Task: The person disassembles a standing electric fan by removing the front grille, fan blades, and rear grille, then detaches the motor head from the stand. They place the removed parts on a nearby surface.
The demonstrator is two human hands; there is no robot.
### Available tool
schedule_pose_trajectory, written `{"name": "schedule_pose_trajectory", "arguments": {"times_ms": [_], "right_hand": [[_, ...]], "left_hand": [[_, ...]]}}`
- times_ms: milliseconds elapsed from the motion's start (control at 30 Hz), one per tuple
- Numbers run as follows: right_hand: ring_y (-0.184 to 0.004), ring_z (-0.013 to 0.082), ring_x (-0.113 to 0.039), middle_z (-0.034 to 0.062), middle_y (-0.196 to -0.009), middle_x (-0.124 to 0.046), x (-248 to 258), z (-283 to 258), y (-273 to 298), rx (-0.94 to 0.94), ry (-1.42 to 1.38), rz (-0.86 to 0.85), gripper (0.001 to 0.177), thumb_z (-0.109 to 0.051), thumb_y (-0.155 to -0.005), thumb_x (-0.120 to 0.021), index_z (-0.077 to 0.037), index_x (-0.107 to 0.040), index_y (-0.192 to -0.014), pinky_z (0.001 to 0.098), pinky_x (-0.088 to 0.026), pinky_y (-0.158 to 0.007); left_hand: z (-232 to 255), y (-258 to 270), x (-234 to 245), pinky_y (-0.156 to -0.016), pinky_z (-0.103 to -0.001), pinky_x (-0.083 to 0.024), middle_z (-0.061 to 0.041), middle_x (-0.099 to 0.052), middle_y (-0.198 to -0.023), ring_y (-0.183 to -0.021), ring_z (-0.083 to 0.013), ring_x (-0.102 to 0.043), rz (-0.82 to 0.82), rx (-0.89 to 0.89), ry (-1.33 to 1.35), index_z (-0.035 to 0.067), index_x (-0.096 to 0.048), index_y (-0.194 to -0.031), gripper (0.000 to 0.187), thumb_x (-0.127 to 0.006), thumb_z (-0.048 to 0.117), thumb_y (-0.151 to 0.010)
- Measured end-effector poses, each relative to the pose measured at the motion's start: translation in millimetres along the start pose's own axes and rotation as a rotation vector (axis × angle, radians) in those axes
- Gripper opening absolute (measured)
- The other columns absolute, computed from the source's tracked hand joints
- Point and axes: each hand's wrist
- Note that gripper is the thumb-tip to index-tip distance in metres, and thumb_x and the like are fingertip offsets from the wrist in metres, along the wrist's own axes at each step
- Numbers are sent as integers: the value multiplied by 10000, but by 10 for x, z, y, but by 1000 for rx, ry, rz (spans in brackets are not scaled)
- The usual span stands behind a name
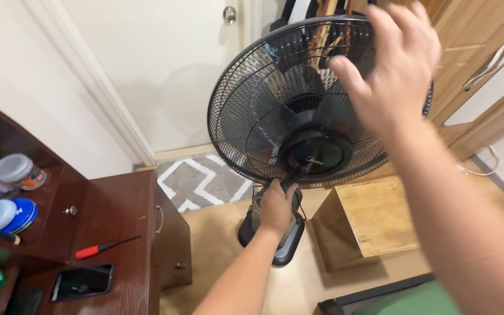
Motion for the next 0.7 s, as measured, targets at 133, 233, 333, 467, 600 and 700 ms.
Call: {"name": "schedule_pose_trajectory", "arguments": {"times_ms": [133, 233, 333, 467, 600, 700], "right_hand": [[-1203, 440, -572, 221, -1281, -631, -156, 321, -516, -38, -36, -366, 722, -663, -1062, -677, -82, -579, -1480, 549, -445, -980], [-1133, 411, -620, 190, -1178, -667, -226, 394, -592, -43, 8, -417, 687, -704, -1053, -631, -104, -631, -1387, 532, -480, -915], [-1120, 396, -634, 178, -1182, -681, -307, 417, -593, -36, 0, -374, 614, -672, -1075, -642, -90, -681, -1267, 524, -482, -908], [-1076, 396, -648, 170, -1190, -693, -361, 432, -594, -37, -15, -339, 586, -638, -1040, -640, -83, -719, -1211, 514, -497, -882], [-1039, 387, -661, 162, -1174, -697, -368, 427, -613, -50, -8, -343, 594, -647, -1024, -649, -85, -726, -1203, 508, -508, -869], [-1024, 386, -661, 165, -1153, -695, -360, 424, -623, -38, 5, -333, 583, -634, -1022, -655, -87, -731, -1209, 509, -507, -854]], "left_hand": [[-5, -48, -34, -775, -518, -524, -246, -704, -884, -887, -451, -663, -47, 78, -12, -27, -600, -967, 400, -680, 365, -953], [-21, -95, -82, -776, -512, -536, -234, -709, -866, -868, -440, -676, -59, 127, -30, -13, -602, -983, 392, -681, 369, -946], [-68, -126, -98, -780, -516, -539, -230, -716, -872, -872, -439, -680, -41, 123, -48, 8, -613, -1011, 336, -677, 330, -942], [-112, -150, -101, -783, -518, -538, -217, -724, -872, -864, -432, -686, -74, 149, -64, 27, -628, -1024, 280, -674, 288, -935], [-122, -168, -51, -767, -504, -548, -207, -723, -840, -837, -414, -695, -93, 134, -48, 27, -651, -1008, 274, -689, 282, -915], [-92, -173, -5, -752, -488, -559, -204, -723, -818, -813, -403, -701, -94, 122, -19, 32, -672, -996, 267, -702, 275, -892]]}}
Point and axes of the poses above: each hand's wrist, its own y-axis away from the middle knuckle, its own x-axis out of the back of the hand, z = x × y
